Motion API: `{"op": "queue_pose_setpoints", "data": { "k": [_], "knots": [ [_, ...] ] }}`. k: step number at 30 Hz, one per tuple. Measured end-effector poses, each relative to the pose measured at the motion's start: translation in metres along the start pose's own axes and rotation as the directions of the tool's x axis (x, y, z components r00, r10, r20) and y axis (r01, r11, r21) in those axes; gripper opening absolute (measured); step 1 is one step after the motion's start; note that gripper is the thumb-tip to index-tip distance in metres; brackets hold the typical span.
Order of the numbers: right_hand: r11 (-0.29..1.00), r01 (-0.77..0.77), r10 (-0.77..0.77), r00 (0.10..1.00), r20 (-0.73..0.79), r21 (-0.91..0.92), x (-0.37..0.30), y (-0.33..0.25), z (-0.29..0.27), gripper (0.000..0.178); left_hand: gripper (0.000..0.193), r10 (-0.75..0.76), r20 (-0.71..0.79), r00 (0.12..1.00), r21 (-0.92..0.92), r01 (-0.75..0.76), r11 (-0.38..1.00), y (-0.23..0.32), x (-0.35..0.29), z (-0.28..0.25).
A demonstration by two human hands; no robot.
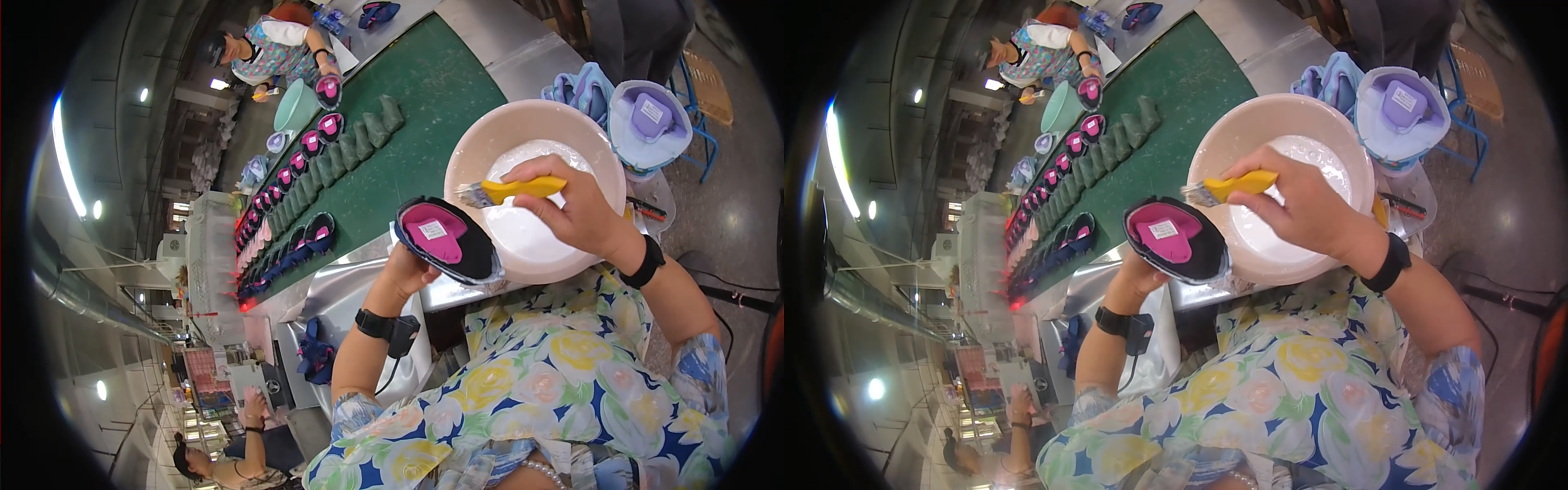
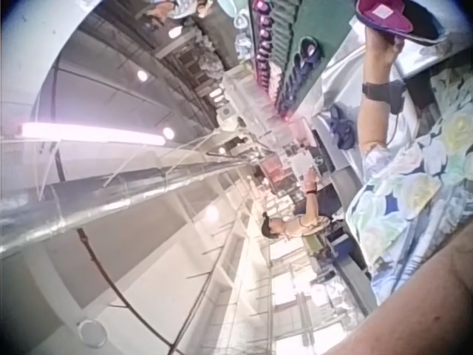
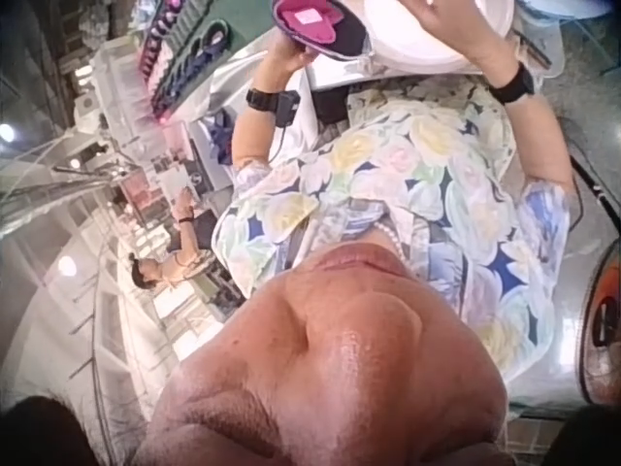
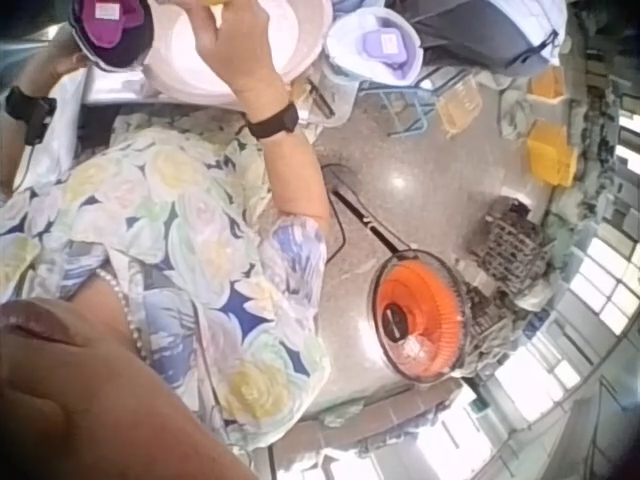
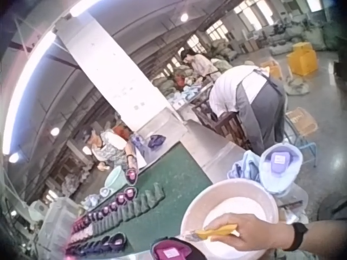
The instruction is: Applying adhesive to the interior of shoe uppers using a brush and placing them on a tray or conveyor.
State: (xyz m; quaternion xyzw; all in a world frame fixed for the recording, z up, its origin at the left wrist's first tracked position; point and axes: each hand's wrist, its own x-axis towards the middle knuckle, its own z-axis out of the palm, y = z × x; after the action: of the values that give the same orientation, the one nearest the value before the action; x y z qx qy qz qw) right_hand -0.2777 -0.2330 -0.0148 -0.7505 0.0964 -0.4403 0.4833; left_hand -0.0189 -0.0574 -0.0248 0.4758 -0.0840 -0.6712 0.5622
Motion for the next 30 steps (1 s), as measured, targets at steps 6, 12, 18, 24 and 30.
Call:
{"op": "queue_pose_setpoints", "data": {
  "k": [6,12,18,24,30],
  "knots": [
    [0.961,0.277,-0.276,0.956,0.101,-0.002,0.010,0.001,0.021,0.022,0.045,-0.169,-0.044,0.985,-0.130,0.163,0.978,-0.026,0.005,0.023],
    [0.987,0.063,-0.027,0.972,0.232,-0.148,0.016,-0.009,0.006,0.022,0.044,-0.062,-0.083,0.995,-0.137,0.050,0.989,-0.022,-0.001,0.027],
    [0.973,-0.140,0.182,0.956,0.231,-0.185,0.024,-0.017,-0.009,0.021,0.040,0.190,-0.026,0.981,0.151,-0.184,0.971,-0.012,0.001,0.027],
    [0.966,0.195,-0.147,0.956,0.255,-0.172,0.024,-0.011,0.005,0.015,0.042,0.369,-0.018,0.929,0.164,-0.361,0.918,-0.007,-0.007,0.028],
    [0.986,-0.007,0.041,0.978,0.206,-0.168,0.011,-0.014,-0.013,0.019,0.041,0.644,-0.154,0.749,0.347,-0.570,0.745,-0.003,0.000,0.008]
  ]
}}
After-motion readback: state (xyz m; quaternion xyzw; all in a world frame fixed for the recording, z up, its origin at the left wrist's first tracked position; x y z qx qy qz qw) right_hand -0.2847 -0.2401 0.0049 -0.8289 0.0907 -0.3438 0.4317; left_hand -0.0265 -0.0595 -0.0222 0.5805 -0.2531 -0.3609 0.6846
